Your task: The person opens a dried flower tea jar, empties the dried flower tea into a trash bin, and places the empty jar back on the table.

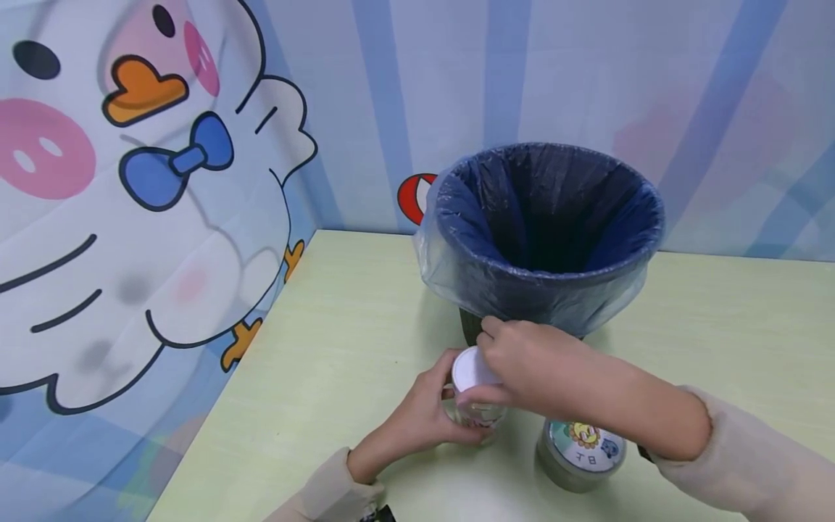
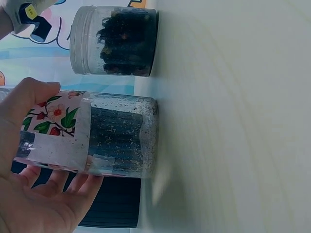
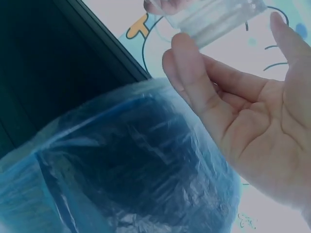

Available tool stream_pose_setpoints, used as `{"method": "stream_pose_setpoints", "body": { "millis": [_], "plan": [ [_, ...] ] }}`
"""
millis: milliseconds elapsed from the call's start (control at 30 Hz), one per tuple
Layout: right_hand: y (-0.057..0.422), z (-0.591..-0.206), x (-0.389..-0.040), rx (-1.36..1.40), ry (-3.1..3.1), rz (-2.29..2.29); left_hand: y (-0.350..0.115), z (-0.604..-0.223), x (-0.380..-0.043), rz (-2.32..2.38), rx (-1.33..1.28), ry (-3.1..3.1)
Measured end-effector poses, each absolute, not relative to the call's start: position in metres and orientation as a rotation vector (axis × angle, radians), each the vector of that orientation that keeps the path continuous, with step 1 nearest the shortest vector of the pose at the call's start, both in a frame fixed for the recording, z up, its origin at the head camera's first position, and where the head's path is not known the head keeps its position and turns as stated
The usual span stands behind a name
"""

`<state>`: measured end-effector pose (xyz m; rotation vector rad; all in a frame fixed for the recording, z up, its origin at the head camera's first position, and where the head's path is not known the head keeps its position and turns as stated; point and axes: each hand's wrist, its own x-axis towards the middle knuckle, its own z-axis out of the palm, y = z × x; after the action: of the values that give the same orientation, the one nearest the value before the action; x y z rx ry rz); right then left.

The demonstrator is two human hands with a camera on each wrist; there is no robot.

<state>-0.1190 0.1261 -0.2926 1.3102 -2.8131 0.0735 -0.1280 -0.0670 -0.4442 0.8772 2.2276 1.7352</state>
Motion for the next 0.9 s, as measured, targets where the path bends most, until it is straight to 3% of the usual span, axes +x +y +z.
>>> {"method": "stream_pose_setpoints", "body": {
  "millis": [400, 900],
  "plan": [
    [0.132, -0.285, -0.118, 1.745, -2.734, 0.223, -0.071, -0.442, -0.128, 1.641, 0.891, 2.269],
    [0.123, -0.296, -0.117, 1.582, -2.684, 0.108, -0.07, -0.44, -0.126, 1.681, 0.836, 2.242]
  ]
}}
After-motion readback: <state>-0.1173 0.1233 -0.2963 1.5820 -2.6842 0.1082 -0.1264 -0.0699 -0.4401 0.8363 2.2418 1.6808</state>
